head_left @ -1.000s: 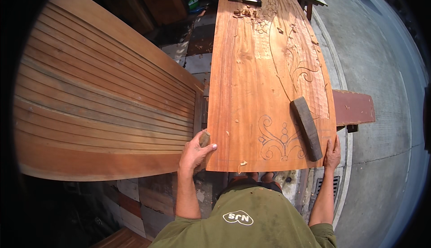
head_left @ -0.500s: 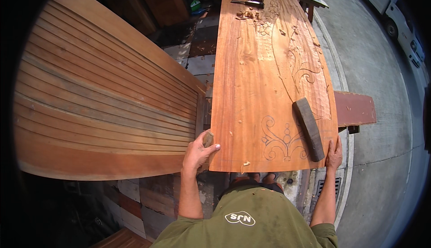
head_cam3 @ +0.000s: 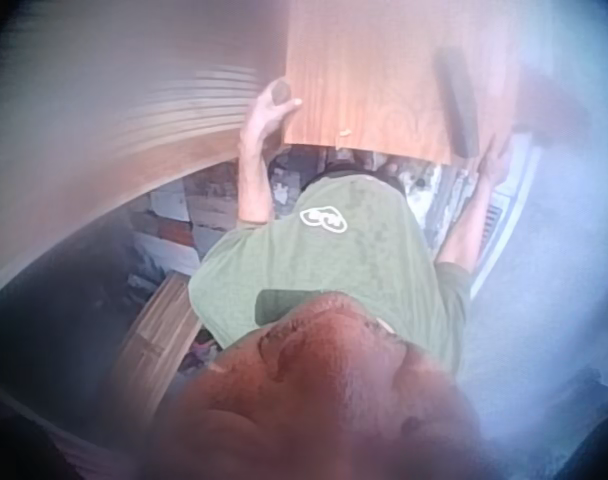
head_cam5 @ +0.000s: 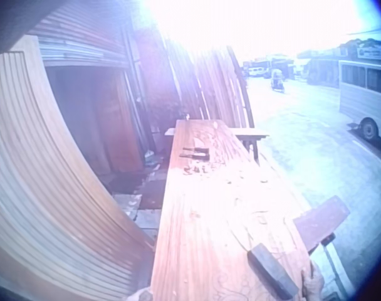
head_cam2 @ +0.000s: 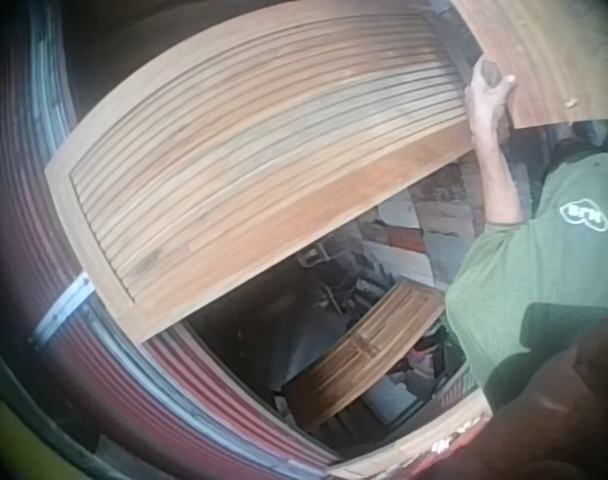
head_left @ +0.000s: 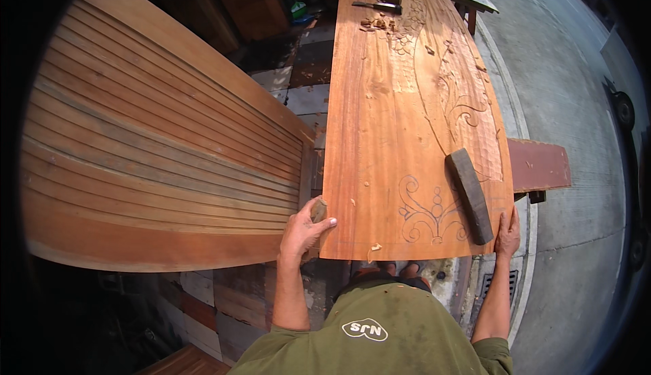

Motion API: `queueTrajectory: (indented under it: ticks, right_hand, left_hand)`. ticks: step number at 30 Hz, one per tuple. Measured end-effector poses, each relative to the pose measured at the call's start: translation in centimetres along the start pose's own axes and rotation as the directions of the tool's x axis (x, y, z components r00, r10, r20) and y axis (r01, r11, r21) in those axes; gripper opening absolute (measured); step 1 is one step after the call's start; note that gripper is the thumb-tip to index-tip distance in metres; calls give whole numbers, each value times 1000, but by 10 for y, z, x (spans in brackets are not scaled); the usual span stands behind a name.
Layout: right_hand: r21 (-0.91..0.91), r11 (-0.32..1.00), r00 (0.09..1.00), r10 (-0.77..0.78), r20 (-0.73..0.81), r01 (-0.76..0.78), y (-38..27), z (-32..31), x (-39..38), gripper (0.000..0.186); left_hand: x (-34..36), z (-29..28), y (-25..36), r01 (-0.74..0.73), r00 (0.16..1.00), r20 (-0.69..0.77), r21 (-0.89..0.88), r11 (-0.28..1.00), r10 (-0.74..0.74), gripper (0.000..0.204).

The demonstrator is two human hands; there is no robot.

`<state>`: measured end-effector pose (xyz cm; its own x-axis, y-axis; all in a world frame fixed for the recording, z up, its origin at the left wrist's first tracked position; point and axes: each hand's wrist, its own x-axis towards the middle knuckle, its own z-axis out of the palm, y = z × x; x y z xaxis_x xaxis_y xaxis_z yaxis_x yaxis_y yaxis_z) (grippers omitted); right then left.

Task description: The person carves decorative patterns into a wooden door panel using a chisel and a wooden mallet.

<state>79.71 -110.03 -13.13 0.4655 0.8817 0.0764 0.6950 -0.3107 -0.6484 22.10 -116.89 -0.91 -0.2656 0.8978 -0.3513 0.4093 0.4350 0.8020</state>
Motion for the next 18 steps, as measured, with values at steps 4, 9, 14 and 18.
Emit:
queueTrajectory:
  ticks: [4,9,14,18]
  right_hand:
    - [-13,1000,1000,-2,-1,2,-1,1,0,59]
    - [-11,1000,1000,8,9,-7,-2,-1,0,59]
    - [0,1000,1000,12,20,-12,-3,-1,-1,59]
    - [-24,1000,1000,15,14,-15,-1,-1,0,60]
  left_hand:
    - [2,0,-9,-21,1000,-8,-3,1000,21,84]
    - [2,0,-6,-19,1000,-2,8,1000,19,83]
    - [1,-2,-2,-20,1000,2,38,999,20,83]
    - [0,-2,1,6,1000,10,46,999,-6,84]
